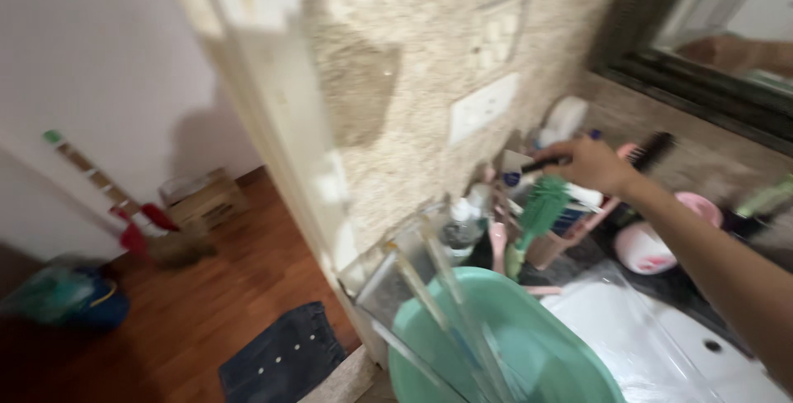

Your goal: The person washes a clear plastic tray in a bathroom sink using a brush and running water. They scrub both sides of the tray and rinse it under the faucet.

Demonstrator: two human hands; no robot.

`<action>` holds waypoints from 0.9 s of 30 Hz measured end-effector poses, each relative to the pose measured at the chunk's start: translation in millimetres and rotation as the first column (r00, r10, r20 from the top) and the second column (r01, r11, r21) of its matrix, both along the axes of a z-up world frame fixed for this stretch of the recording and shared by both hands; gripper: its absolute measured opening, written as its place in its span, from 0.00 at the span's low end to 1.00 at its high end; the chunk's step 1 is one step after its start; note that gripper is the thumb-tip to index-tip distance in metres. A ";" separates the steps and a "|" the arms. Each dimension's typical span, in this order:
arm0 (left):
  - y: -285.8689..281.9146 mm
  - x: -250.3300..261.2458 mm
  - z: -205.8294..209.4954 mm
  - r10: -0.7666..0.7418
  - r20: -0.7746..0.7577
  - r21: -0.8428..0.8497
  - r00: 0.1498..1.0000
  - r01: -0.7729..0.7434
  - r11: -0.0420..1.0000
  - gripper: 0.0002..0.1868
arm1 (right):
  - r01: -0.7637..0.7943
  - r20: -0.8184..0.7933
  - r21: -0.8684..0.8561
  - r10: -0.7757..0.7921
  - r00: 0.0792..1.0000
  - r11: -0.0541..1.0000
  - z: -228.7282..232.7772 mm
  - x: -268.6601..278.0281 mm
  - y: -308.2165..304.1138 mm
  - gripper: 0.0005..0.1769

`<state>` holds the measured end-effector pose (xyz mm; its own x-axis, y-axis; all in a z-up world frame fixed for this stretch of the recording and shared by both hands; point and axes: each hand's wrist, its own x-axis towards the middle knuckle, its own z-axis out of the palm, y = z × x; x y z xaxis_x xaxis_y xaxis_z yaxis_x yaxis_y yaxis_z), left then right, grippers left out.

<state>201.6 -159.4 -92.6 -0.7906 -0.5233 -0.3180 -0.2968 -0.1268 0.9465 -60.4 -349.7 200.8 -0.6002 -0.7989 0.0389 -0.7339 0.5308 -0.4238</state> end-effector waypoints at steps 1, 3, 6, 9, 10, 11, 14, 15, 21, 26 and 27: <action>-2.2 0.0 -2.4 -0.002 -0.004 -0.016 1.000 0.002 1.000 0.46 | 0.078 0.095 -0.033 -0.075 0.993 0.996 17.2 8.8 13.2 0.22; -3.8 -3.5 -12.3 -0.002 -0.013 -0.047 1.000 0.001 0.999 0.47 | 0.158 0.158 -0.119 -0.138 0.978 0.980 50.3 27.6 45.1 0.23; 23.4 -2.6 -27.3 -0.017 -0.038 -0.097 0.999 0.013 0.995 0.48 | 0.178 0.143 -0.341 -0.137 0.980 0.923 84.8 56.4 109.3 0.25; 48.9 6.6 -27.6 -0.037 -0.059 -0.149 0.998 0.028 0.988 0.49 | 0.300 0.305 -0.628 -0.128 0.944 0.718 84.3 94.4 200.3 0.30; 54.6 10.6 -24.7 -0.059 -0.065 -0.177 0.996 0.046 0.983 0.49 | 0.354 0.356 -0.707 -0.125 0.926 0.612 73.8 110.6 233.1 0.29; 57.5 14.0 -19.6 -0.068 -0.068 -0.206 0.995 0.053 0.977 0.50 | 0.413 0.408 -0.774 -0.121 0.905 0.480 60.8 120.3 259.2 0.27; 65.7 28.6 13.4 -0.090 -0.008 -0.273 0.996 0.084 0.958 0.51 | 0.581 0.570 -0.799 -0.114 0.814 0.156 1.7 149.7 343.7 0.19; 68.9 31.9 32.5 -0.093 0.025 -0.284 0.995 0.096 0.954 0.51 | 0.617 0.601 -0.780 -0.149 0.785 0.107 -23.3 156.7 367.3 0.15; 57.0 63.2 156.2 -0.462 -0.183 -0.361 0.868 0.378 0.853 0.48 | 0.825 0.787 -0.560 -0.263 0.559 0.078 -194.5 169.9 436.2 0.16; -26.5 -67.9 159.2 -0.677 0.128 -0.537 0.724 0.625 0.567 0.37 | 0.908 0.817 -0.284 -0.418 0.397 0.307 -305.6 144.0 406.1 0.19; -49.5 -105.1 150.2 -0.729 0.054 -0.520 0.682 0.643 0.562 0.37 | 0.930 0.817 -0.226 -0.463 0.343 0.289 -321.3 142.3 394.7 0.18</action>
<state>96.4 -209.0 57.5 -0.9865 0.1581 -0.0418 0.0461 0.5142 0.8564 81.9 45.0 -120.5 -0.9540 0.0796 -0.2889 0.2976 0.1387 -0.9446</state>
